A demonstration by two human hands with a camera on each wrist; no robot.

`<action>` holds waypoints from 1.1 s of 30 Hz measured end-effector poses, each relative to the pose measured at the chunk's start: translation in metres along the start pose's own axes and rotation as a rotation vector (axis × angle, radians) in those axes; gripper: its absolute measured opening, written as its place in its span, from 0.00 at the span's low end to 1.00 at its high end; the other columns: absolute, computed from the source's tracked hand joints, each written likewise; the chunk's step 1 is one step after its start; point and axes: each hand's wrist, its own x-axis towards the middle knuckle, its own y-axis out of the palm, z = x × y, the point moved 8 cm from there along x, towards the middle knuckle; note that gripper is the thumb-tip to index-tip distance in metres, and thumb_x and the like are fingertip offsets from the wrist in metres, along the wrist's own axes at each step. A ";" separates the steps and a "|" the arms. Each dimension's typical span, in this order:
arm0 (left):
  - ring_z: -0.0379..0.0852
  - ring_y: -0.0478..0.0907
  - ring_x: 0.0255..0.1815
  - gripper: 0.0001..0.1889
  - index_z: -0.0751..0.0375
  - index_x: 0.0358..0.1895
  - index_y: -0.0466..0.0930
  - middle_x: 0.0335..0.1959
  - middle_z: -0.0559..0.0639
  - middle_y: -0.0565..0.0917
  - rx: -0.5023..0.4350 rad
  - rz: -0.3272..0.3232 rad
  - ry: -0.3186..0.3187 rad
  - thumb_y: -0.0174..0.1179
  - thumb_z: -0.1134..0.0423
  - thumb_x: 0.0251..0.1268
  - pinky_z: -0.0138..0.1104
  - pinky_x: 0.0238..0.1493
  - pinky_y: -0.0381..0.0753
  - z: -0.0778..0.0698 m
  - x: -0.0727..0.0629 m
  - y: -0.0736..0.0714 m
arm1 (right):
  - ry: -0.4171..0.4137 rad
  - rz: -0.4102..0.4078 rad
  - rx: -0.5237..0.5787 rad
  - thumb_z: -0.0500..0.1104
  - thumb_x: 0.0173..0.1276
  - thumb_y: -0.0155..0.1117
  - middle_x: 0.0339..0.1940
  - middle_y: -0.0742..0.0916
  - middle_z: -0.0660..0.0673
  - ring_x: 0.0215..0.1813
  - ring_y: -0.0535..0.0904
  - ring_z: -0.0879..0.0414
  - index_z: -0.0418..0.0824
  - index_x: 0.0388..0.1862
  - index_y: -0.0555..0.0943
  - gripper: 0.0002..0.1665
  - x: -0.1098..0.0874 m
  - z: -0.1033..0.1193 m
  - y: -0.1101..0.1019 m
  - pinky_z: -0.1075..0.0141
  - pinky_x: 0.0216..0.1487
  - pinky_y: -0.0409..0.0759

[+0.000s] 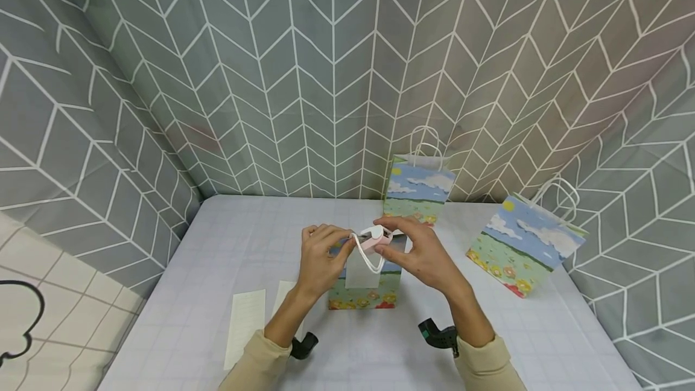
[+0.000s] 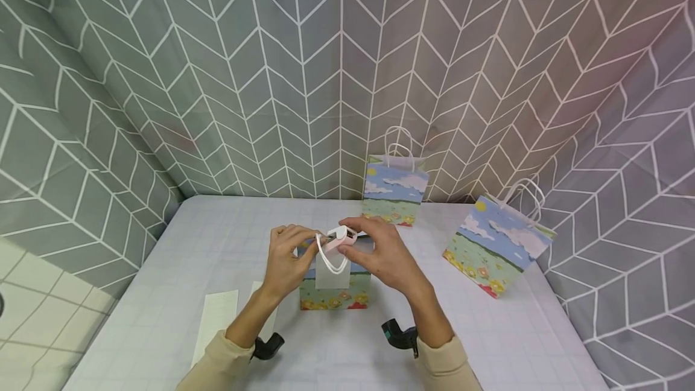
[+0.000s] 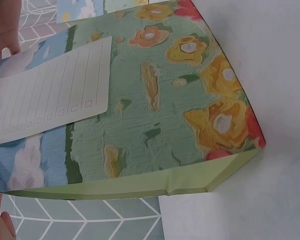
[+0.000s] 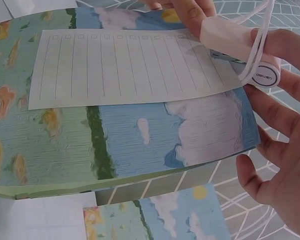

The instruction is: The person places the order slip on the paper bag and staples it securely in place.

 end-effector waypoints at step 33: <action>0.44 0.83 0.37 0.08 0.58 0.38 0.91 0.35 0.46 0.89 -0.020 0.002 0.001 0.73 0.59 0.59 0.49 0.51 0.65 -0.001 0.003 -0.002 | -0.147 0.062 -0.281 0.52 0.71 0.67 0.49 0.87 0.53 0.43 0.68 0.59 0.52 0.64 0.82 0.24 0.021 0.025 0.001 0.57 0.45 0.69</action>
